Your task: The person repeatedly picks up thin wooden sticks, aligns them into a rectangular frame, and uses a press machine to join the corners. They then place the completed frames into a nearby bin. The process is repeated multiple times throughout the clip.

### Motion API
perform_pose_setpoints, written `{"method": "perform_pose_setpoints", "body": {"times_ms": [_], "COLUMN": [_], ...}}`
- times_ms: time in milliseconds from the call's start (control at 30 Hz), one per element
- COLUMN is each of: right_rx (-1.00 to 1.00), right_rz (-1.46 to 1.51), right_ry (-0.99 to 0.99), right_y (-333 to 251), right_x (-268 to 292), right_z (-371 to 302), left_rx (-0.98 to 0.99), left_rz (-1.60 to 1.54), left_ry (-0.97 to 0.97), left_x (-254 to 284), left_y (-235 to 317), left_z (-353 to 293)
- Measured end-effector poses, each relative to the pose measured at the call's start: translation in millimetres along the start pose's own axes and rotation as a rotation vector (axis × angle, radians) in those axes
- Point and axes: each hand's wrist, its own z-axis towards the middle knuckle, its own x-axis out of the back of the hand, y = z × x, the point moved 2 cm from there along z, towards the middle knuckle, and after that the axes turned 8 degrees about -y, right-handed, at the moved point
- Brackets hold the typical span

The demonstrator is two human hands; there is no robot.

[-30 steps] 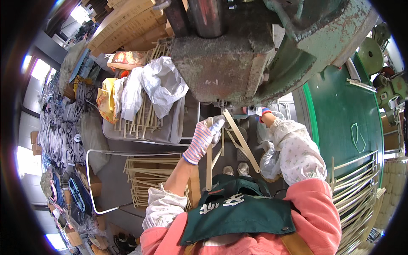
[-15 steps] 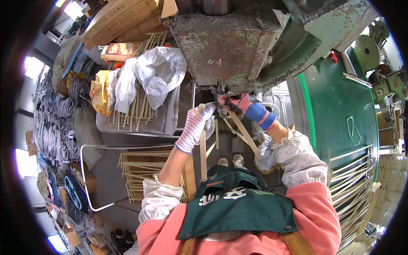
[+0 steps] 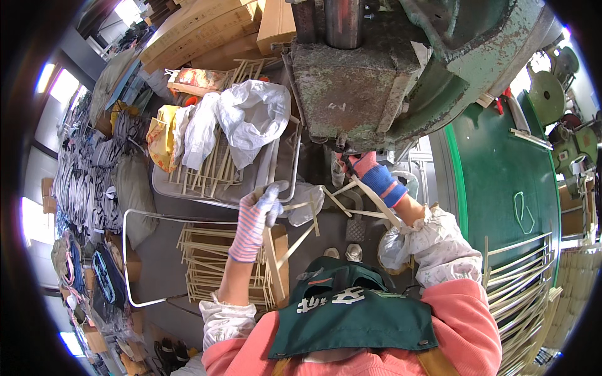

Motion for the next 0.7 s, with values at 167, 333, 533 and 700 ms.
{"method": "perform_pose_setpoints", "body": {"times_ms": [167, 333, 533, 700], "right_rx": [0.446, 0.395, -0.639, -0.097], "right_rz": [-1.268, -1.203, -0.267, 0.237], "right_ry": [0.217, 0.062, 0.106, 0.267], "right_y": [-42, 89, 336, 258], "right_x": [-28, -59, 16, -15], "right_z": [-54, -110, -42, -76], "left_rx": [-0.130, -0.317, -0.577, 0.125], "left_rz": [0.058, -0.239, -0.453, 0.618], "left_ry": [0.183, 0.444, 0.177, 1.048], "left_x": [31, 61, 110, 201], "left_y": [37, 89, 103, 69], "left_z": [-56, -151, -310, -409]}}
